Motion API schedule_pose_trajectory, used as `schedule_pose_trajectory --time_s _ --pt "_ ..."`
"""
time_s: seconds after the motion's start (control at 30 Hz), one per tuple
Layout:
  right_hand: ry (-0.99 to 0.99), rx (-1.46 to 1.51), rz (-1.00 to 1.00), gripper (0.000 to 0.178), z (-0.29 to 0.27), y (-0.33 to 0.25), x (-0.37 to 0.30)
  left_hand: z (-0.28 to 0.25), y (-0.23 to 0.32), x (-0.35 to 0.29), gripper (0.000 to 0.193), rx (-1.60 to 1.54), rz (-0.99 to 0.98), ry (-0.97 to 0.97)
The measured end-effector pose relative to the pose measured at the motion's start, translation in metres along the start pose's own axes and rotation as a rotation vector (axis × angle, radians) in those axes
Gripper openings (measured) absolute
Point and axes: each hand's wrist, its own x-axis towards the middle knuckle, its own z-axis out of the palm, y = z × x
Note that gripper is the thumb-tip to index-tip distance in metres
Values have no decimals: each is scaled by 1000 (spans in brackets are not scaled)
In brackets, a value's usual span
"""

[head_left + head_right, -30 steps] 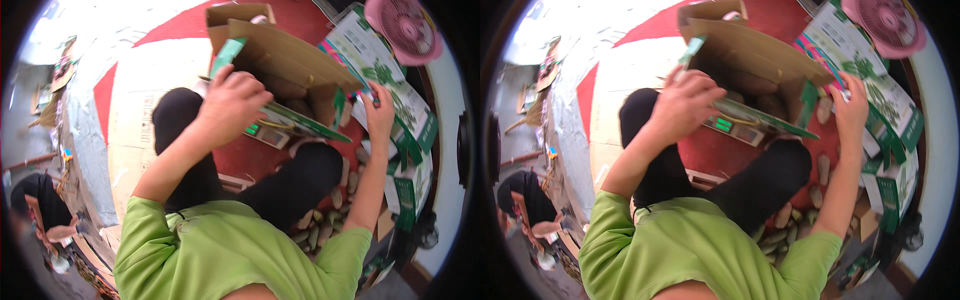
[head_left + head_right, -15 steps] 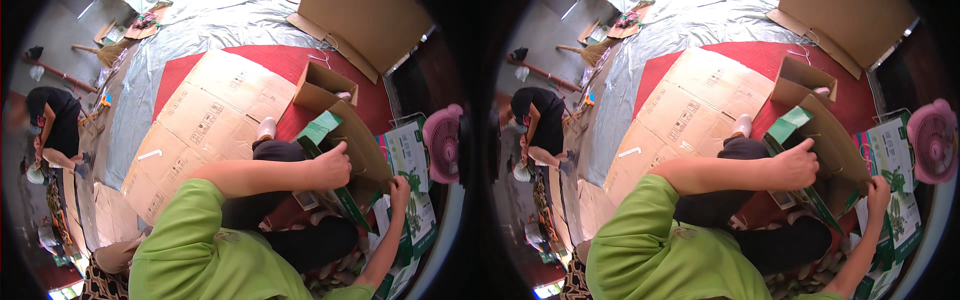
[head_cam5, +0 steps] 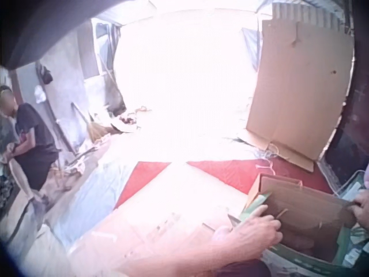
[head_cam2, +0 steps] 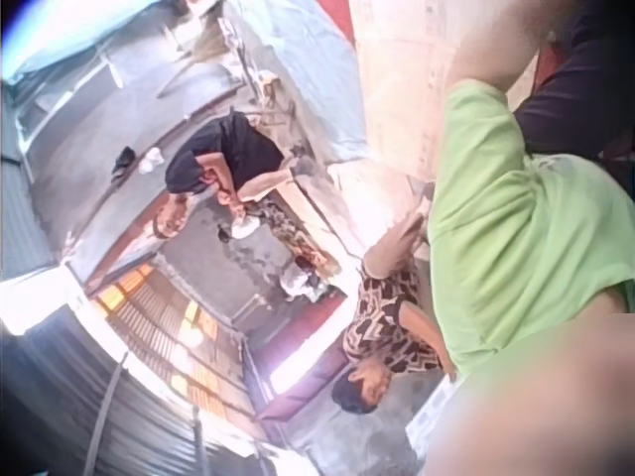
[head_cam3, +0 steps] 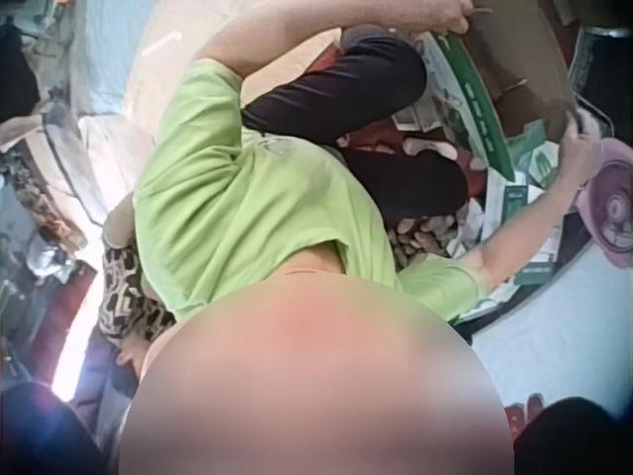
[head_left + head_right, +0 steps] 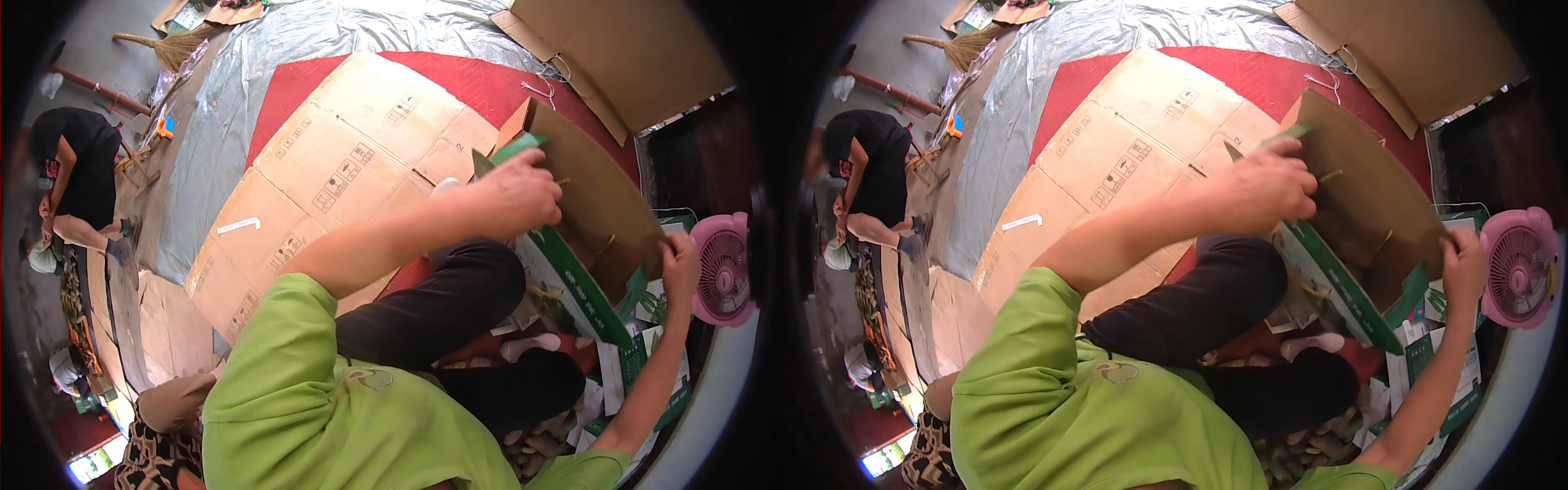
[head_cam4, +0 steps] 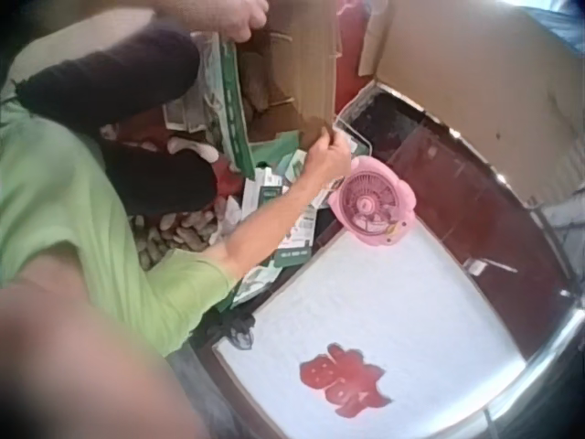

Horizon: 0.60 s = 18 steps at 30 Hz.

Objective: Packing cucumbers or similar gourds into cardboard boxes for shipping.

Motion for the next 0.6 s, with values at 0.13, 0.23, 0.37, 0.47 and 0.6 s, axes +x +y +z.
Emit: schedule_pose_trajectory --time_s 0.13,0.23,0.37,0.47,0.6 --pt "57 7 -154 11 -22 -48 42 -52 -20 -30 6 163 -37 120" --pt "110 124 -332 12 -23 -66 81 -105 -33 -64 3 285 -63 158" --pt "50 216 -337 15 -25 -155 100 -181 -24 -107 7 480 -216 10" --pt "80 279 -318 19 -20 -206 93 -212 -26 -141 5 491 -172 5" --pt "110 314 -457 22 45 -314 81 -243 -22 -244 6 622 -338 -150"
